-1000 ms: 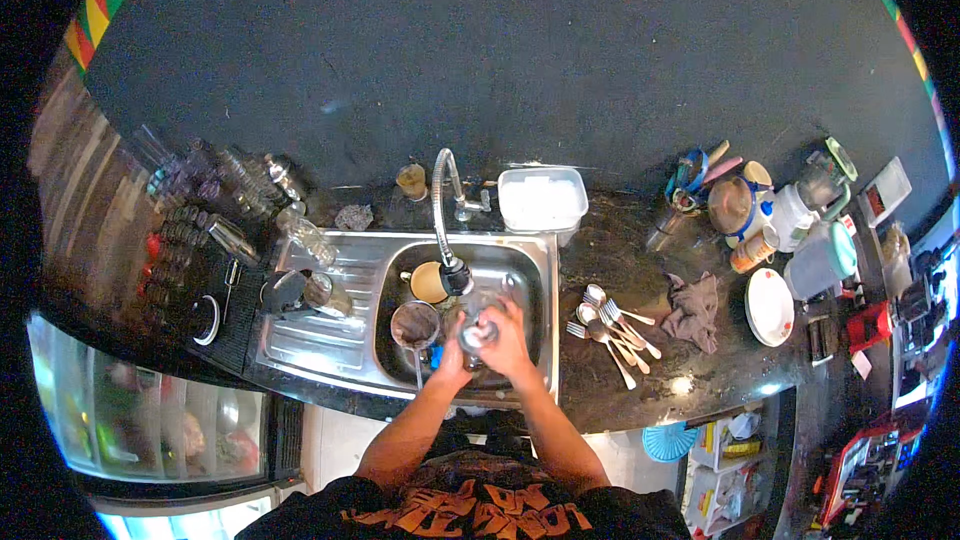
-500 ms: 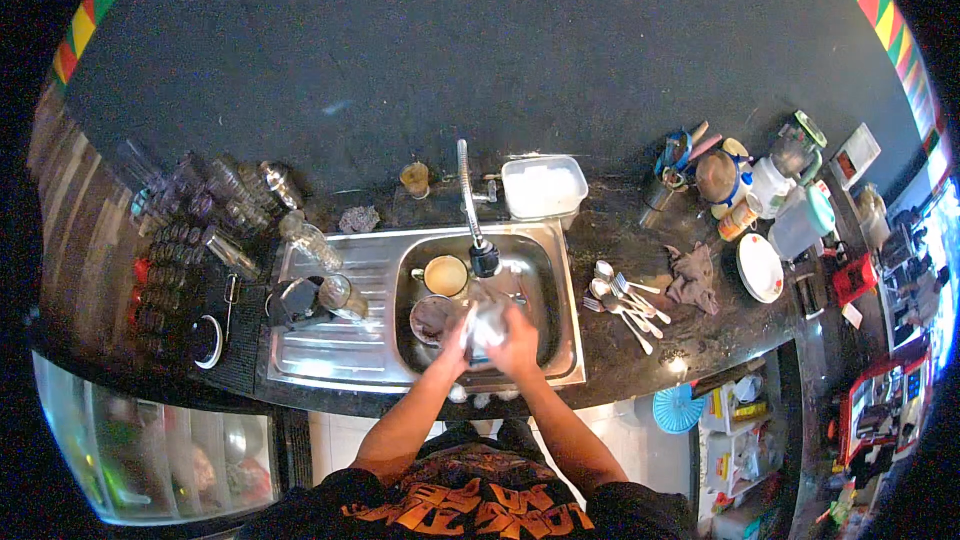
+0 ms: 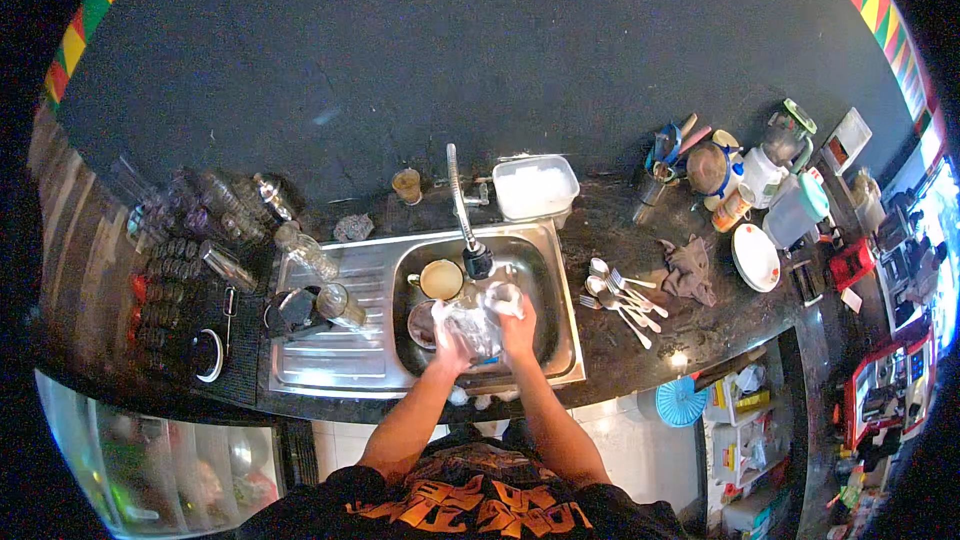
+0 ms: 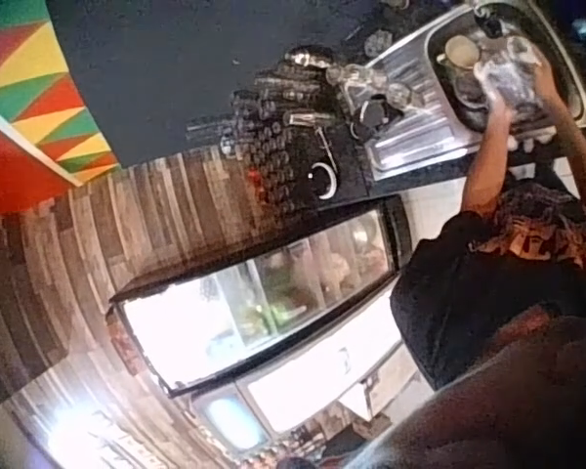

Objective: Washing and rinsing glassware in a bar service sink.

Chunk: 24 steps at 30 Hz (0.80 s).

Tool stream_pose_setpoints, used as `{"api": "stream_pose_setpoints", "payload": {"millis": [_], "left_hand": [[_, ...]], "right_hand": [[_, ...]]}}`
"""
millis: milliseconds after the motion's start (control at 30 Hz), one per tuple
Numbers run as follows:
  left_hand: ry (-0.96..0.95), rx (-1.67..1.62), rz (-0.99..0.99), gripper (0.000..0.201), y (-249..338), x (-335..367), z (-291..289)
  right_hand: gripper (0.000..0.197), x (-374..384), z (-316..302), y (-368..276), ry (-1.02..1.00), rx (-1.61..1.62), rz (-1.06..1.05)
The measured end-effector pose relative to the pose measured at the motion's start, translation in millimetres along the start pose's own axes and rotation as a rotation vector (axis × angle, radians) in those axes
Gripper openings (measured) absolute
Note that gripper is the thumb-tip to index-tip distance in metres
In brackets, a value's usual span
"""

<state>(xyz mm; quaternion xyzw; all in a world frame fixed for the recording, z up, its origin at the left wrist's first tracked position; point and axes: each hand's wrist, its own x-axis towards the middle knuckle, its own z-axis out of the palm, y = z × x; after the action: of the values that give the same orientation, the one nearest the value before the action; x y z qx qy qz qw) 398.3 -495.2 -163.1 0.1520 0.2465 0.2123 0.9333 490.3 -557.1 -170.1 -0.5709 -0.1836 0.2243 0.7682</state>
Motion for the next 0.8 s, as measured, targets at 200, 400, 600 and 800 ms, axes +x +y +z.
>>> {"api": "stream_pose_setpoints", "payload": {"millis": [200,400,600,800], "left_hand": [[-0.013,-0.13,0.066,0.069,-17.9,18.1,0.2],[0.007,-0.154,0.004,0.066,-34.9,54.6,-22.6],[0.027,0.014,-0.125,0.041,-47.6,78.7,-35.5],[-0.08,0.045,0.094,0.046,-35.1,62.0,-19.7]], "right_hand": [[0.035,4.3,-22.8,14.5,-0.035,-0.424,-0.125],[0.043,-1.8,-32.9,-1.6,-0.203,-0.195,-0.211],[0.024,36.5,-42.1,-3.1,-0.107,0.398,0.461],[0.029,5.9,-26.9,-46.7,-0.249,-0.549,-0.596]]}}
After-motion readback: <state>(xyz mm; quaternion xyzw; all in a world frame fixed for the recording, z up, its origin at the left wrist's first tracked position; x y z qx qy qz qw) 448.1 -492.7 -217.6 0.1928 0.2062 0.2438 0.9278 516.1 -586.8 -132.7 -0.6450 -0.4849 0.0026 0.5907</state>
